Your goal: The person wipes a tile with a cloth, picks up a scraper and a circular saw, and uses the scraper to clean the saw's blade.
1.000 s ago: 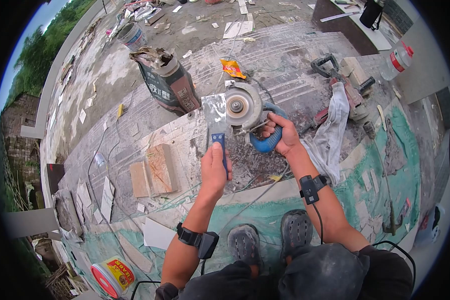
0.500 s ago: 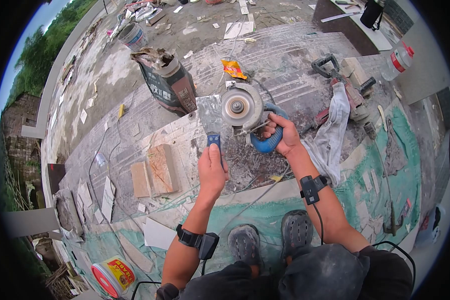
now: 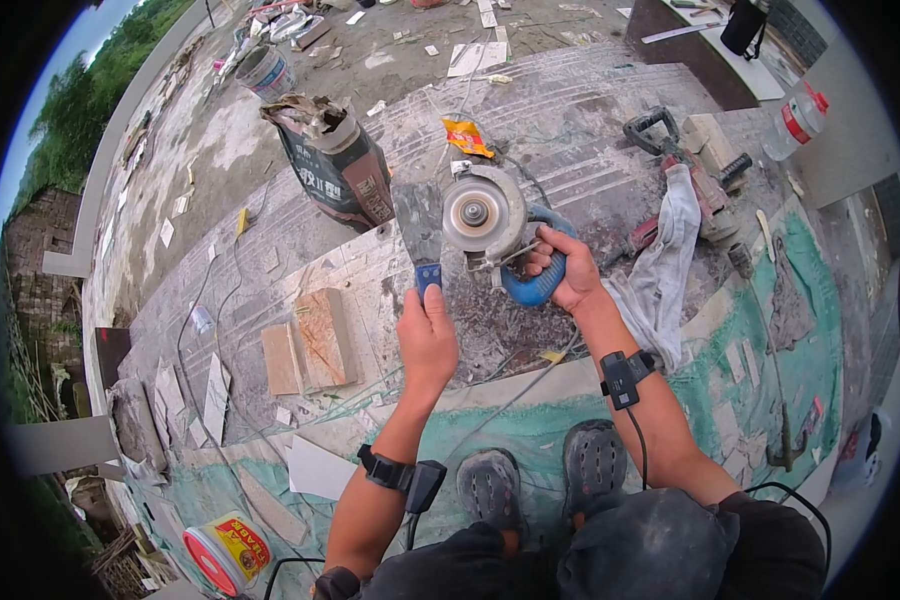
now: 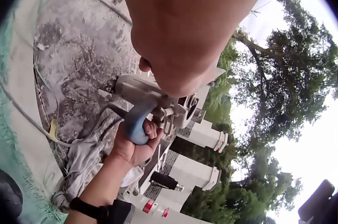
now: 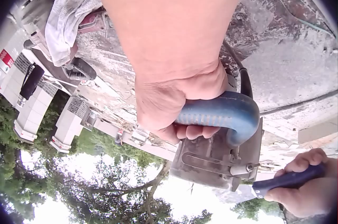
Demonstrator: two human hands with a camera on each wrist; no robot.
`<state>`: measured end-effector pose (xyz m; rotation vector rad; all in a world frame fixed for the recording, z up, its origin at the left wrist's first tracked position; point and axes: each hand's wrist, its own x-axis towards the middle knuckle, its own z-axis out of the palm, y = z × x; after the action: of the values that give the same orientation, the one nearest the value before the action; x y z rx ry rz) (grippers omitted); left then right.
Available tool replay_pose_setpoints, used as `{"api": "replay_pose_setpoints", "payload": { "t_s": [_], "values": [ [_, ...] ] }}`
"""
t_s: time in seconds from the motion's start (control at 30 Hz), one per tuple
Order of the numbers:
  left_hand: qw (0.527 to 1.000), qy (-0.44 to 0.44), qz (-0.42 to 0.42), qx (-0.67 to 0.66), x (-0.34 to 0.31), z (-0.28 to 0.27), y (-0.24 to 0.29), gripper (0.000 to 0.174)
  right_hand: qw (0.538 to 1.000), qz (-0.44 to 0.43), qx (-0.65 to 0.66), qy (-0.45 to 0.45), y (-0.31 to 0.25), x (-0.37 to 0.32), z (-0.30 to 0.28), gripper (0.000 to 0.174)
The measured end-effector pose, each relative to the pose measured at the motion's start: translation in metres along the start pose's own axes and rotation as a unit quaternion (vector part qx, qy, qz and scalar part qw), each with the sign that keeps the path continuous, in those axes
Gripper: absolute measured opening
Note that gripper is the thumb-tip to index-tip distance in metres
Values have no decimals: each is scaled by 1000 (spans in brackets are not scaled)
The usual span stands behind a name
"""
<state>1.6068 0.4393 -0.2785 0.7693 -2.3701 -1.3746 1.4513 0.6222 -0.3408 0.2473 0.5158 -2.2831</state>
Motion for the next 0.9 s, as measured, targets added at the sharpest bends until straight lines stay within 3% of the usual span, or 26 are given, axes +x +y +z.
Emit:
{"api": "replay_pose_setpoints", "payload": {
  "t_s": [0.4,0.5,0.57,0.67,0.9],
  "values": [
    [999,8,27,34,3,0,4,36,1000,2,3,-6,0,0,0,13],
    [999,-25,-15,-27,4,-1,10,39,1000,3,2,-8,-1,0,1,14],
    [974,-102,-112,-169,2,-6,21,42,1000,4,1,-7,-1,0,2,16],
    [943,-130,-175,-253,3,-8,23,44,1000,7,2,-1,-1,0,2,16],
    [919,-158,-211,-294,4,-12,31,47,1000,0,1,-7,0,2,-2,14]
  ]
}}
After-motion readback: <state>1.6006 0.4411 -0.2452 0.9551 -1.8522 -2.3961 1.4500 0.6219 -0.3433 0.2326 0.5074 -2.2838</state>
